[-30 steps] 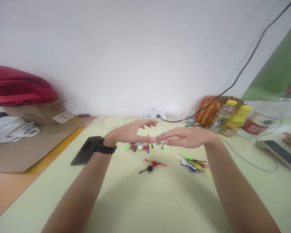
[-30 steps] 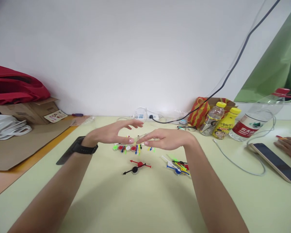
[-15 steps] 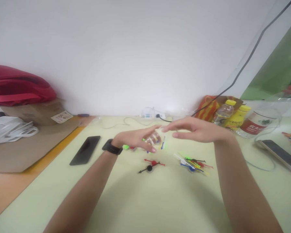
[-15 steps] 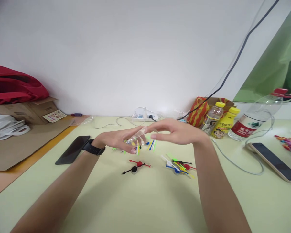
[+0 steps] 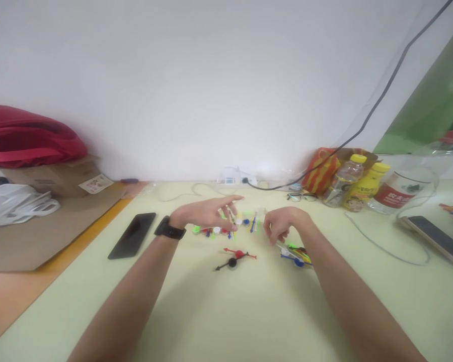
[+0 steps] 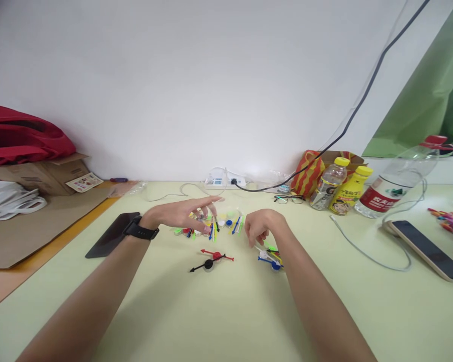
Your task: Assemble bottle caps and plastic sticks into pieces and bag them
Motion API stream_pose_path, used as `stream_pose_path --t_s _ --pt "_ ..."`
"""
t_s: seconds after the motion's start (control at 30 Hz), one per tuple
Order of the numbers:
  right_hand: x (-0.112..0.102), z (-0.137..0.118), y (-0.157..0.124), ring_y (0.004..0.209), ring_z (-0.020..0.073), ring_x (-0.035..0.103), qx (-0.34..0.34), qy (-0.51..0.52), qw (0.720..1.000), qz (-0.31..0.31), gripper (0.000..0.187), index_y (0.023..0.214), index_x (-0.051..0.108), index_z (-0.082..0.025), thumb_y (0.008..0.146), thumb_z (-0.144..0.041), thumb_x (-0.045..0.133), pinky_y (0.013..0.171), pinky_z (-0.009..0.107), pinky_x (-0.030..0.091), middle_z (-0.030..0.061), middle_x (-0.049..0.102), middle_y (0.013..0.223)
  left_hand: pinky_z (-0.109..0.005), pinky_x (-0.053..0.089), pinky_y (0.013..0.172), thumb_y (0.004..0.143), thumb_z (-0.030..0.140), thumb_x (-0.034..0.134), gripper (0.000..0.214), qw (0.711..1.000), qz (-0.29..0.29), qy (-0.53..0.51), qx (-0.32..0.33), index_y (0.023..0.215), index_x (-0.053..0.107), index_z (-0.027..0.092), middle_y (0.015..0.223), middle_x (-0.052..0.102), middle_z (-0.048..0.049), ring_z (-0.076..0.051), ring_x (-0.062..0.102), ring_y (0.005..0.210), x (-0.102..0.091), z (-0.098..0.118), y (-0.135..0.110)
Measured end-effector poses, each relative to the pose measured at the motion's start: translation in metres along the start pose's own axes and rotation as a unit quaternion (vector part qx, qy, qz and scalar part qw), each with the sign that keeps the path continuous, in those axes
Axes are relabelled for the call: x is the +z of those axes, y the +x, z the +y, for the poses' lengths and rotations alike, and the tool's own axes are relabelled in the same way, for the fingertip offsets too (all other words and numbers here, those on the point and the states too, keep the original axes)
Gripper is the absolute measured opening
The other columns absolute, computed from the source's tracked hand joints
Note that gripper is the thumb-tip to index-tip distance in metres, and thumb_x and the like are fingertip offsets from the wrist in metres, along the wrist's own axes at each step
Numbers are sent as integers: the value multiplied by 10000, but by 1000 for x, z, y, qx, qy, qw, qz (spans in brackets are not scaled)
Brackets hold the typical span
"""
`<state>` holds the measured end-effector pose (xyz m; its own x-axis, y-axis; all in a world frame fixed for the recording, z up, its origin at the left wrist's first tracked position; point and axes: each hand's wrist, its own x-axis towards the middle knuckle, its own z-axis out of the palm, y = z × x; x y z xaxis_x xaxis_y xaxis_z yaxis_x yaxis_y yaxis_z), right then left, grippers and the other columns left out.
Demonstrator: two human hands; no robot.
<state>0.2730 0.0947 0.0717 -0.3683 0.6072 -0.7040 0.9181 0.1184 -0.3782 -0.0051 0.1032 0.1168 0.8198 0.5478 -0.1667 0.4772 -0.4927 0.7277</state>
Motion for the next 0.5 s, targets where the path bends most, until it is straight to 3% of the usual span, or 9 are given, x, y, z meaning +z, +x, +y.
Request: stream_pose_path --t_s 0.13,0.3,0.5 --pt "0 5 1 611 167 614 -23 13 1000 1 226 697 701 -163 567 -322 796 607 275 465 6 654 584 -293 506 797 829 491 782 906 1000 3 0 1 1591 329 305 1290 628 -100 -196 678 945 -2 5 -2" --pt "-7 7 -16 607 143 545 -71 31 996 49 105 693 649 -177 668 -279 656 577 265 401 11 660 643 -300 522 806 858 485 757 884 1000 -5 -12 -11 1602 312 307 1329 606 -115 -213 675 994 -4 8 -4" --pt "-17 22 -51 662 153 512 -158 116 963 187 124 699 572 -204 735 -322 583 613 270 392 -5 597 664 -360 519 910 927 435 693 784 997 -21 -65 45 1604 312 325 1358 598 -126 -228 659 1053 -13 8 -12"
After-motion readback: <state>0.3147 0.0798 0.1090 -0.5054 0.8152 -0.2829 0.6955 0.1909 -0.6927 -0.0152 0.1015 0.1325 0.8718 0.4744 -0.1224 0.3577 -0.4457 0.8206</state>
